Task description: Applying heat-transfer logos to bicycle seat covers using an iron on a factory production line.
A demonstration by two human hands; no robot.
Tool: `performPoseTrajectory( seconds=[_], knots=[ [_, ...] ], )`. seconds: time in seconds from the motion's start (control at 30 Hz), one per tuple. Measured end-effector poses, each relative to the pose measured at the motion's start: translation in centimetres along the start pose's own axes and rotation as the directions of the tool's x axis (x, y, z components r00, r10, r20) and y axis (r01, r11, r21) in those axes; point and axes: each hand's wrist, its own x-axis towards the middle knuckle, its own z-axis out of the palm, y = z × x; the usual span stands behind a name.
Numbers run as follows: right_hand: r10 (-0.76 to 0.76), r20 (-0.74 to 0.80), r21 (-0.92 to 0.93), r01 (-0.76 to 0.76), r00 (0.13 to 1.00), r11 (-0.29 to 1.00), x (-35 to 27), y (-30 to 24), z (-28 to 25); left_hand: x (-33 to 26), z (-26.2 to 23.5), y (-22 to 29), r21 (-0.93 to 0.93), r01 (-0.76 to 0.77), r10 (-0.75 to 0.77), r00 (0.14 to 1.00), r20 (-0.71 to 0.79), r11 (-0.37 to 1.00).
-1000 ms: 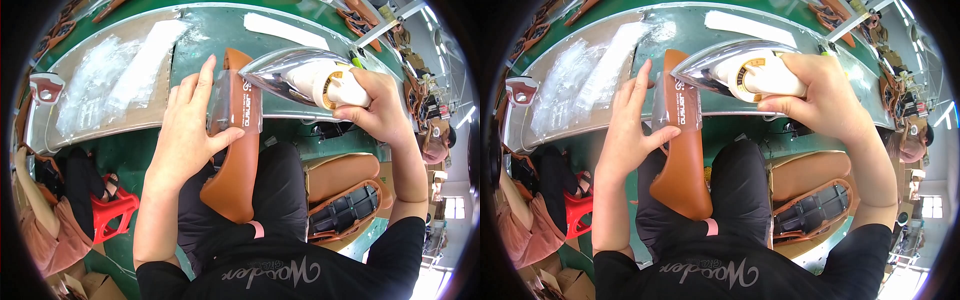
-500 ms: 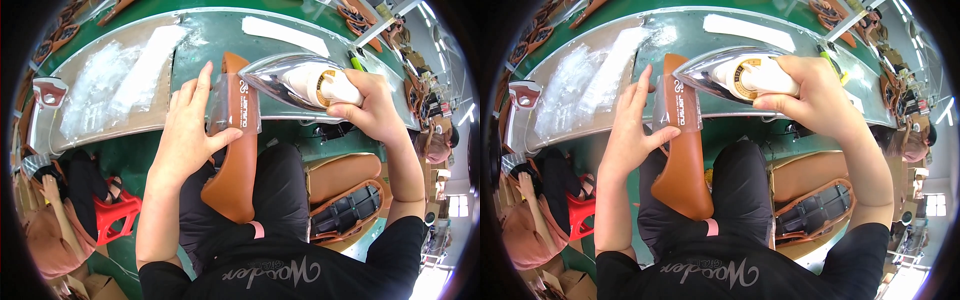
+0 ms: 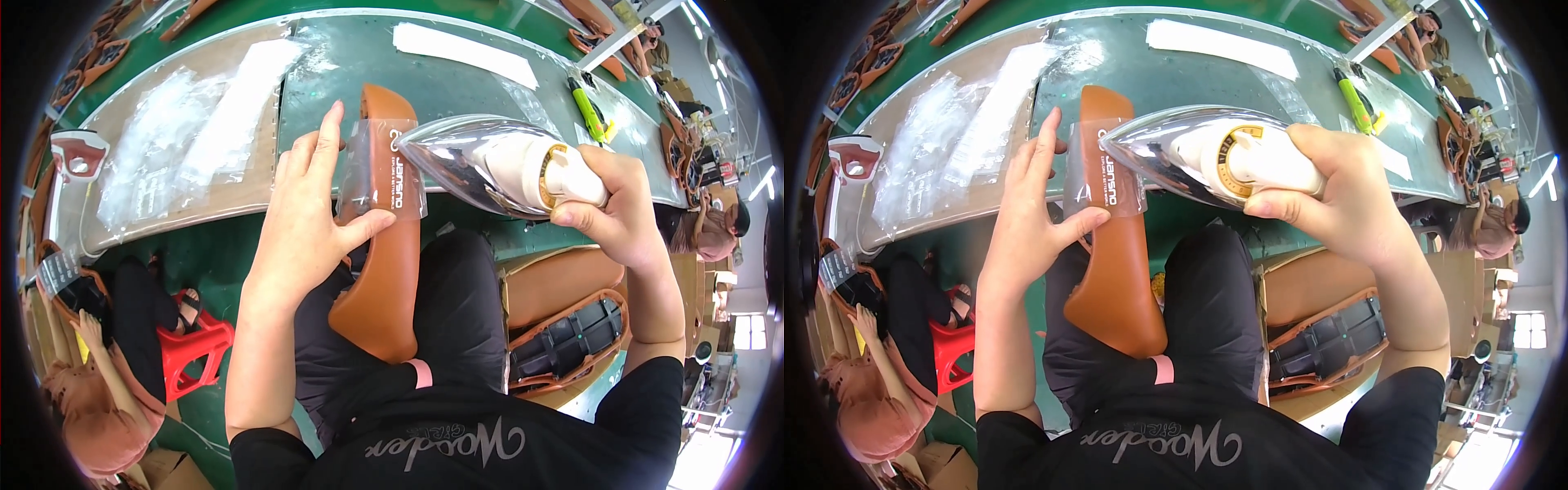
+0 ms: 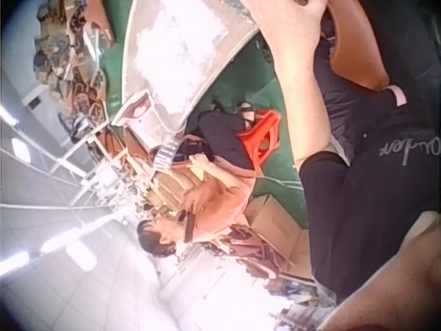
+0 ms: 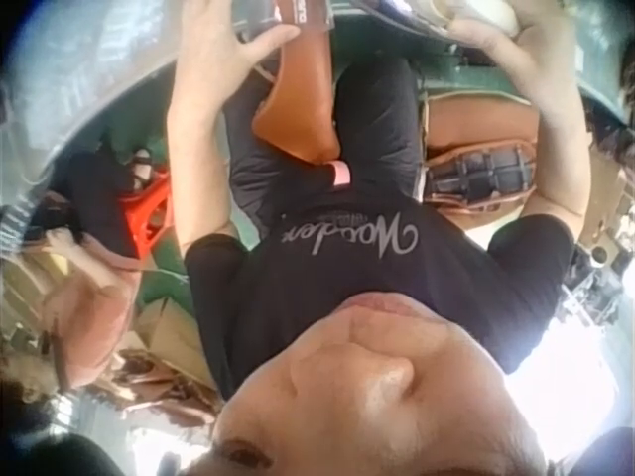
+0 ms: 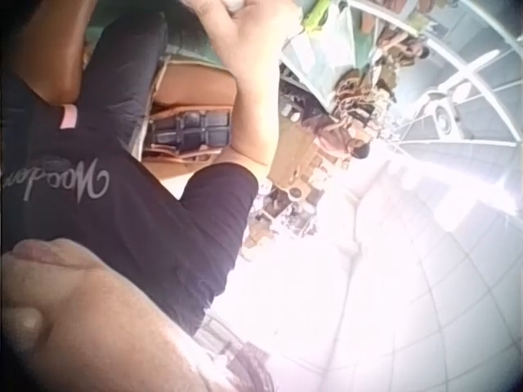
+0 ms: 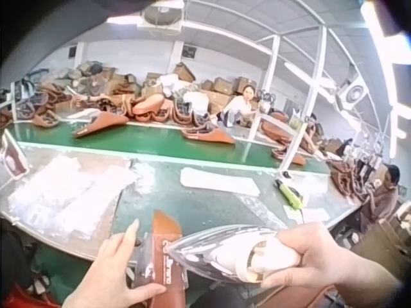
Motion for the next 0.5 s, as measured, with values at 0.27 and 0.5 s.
performPoseTrajectory(
  seconds=[0.27, 0.5],
  knots=[
    [-0.041, -0.051, 0.046, 0.044, 0.998, 0.998, 0.8, 0.4, 1.3, 0.0, 0.0, -0.2, 0.002, -0.019, 0.019, 1.000, 0.000, 1.000],
    [0.025, -0.040, 0.105, -0.021, 0.999, 0.994, 0.9, 0.6, 1.4, 0.0, 0.0, -0.3, -0.020, -0.002, 0.003, 1.000, 0.011, 1.000]
  ],
)
